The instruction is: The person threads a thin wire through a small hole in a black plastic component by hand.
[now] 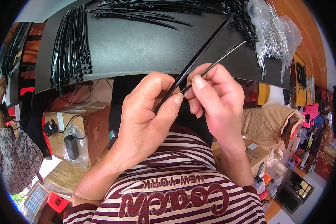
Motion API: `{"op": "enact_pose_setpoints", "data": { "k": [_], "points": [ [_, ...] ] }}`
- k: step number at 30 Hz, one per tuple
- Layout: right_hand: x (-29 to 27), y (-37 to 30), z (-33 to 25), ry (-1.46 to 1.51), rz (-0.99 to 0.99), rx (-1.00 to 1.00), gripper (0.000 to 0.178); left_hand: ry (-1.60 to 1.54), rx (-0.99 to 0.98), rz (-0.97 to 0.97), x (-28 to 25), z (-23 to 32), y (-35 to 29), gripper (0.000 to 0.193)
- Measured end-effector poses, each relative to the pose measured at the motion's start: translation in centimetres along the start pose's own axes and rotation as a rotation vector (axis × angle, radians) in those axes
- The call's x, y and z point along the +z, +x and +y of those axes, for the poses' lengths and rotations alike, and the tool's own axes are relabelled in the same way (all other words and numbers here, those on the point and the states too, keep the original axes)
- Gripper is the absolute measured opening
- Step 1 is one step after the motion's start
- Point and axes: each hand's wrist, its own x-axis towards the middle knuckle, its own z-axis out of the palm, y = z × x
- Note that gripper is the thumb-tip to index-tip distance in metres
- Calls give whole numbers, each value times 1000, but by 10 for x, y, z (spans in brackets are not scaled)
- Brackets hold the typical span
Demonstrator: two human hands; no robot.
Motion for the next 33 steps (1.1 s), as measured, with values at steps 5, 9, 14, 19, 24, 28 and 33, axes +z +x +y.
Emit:
{"op": "enact_pose_setpoints", "data": {
  "k": [5, 9, 14, 19, 24, 28, 33],
  "points": [
    [1, 3, 3, -1, -10, -21, 11, -5, -25, 36, 1, 3, -1, 11],
    [1, 3, 3, -26, -6, -27, 13, -18, -37, 52, 3, 1, -2, 11],
    [2, 4, 1, -81, 23, -36, 15, 19, -29, 57, 5, -1, 0, 12],
    [1, 5, 1, -96, 34, -29, 15, -18, -53, 71, 7, 0, 1, 12],
    [-1, 5, 4, -237, 90, -135, 18, -8, -74, 33, 8, -6, 1, 10],
    [-2, 6, 6, -323, 111, -182, 19, -9, -103, 4, 8, -3, 2, 10],
    [-6, 6, 13, -386, 98, -236, 18, 3, -61, -3, 7, -7, 1, 12]
  ]
}}
